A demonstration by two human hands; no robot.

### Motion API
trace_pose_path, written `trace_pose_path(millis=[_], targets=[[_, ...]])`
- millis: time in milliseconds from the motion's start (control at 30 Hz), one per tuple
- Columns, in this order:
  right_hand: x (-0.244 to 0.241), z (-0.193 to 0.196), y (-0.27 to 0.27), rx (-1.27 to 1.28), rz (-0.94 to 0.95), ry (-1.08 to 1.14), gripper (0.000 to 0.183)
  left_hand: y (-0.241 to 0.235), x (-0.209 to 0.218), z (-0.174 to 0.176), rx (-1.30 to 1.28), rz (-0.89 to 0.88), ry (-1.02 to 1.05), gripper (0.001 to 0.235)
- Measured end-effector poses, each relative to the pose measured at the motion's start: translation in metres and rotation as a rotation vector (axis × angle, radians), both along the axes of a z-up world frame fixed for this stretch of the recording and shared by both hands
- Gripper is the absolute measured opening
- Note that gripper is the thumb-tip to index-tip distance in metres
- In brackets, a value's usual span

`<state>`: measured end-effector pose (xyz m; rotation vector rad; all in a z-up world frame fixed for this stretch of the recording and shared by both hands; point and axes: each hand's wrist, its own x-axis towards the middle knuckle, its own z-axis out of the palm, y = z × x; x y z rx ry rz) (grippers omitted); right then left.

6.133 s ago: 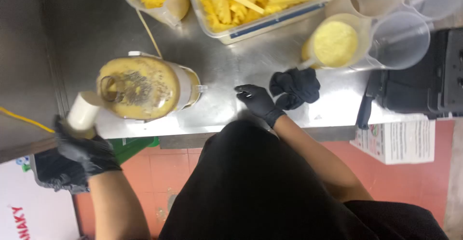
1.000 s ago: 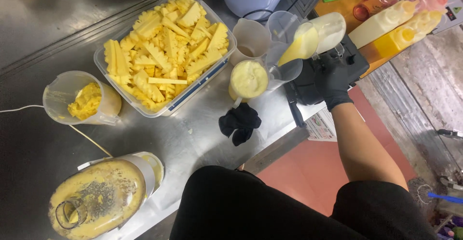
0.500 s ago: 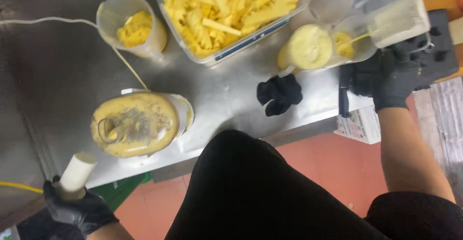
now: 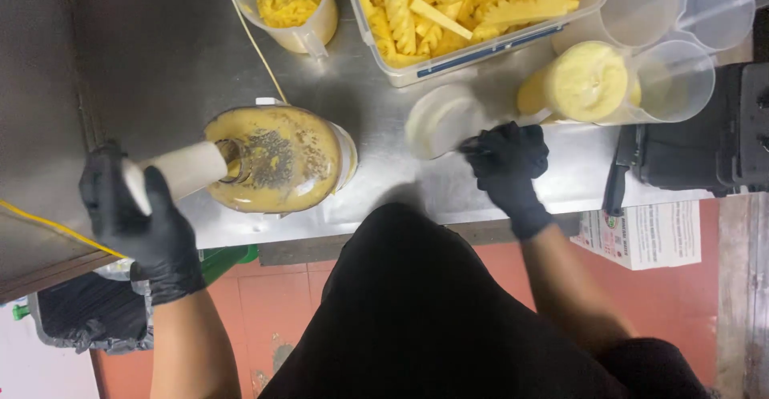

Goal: Use a juicer machine to extract juice from pineapple slices and pour the juice into containers.

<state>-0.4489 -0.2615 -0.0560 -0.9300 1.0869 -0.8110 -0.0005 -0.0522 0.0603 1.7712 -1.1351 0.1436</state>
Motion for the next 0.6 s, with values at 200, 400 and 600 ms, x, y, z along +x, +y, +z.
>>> trace_pose_path(millis=[200,400,600], targets=[[0.126,-0.086,-0.005,-0.293,0.744,0.376,0.015,-0.028,-0.017,0.020,0.201,-0.094,-0.221,0.039],[0.177,-0.129,-0.014,0.188,0.837,0.103,0.021,-0.050,-0.035,0.032,0.275,-0.106,-0.278,0.046],[0.168,-0.075,-0.025,-0.294,0.650,0.463,0.024,-0.067,-0.042,0.015,0.343,-0.058,-0.347,0.036]])
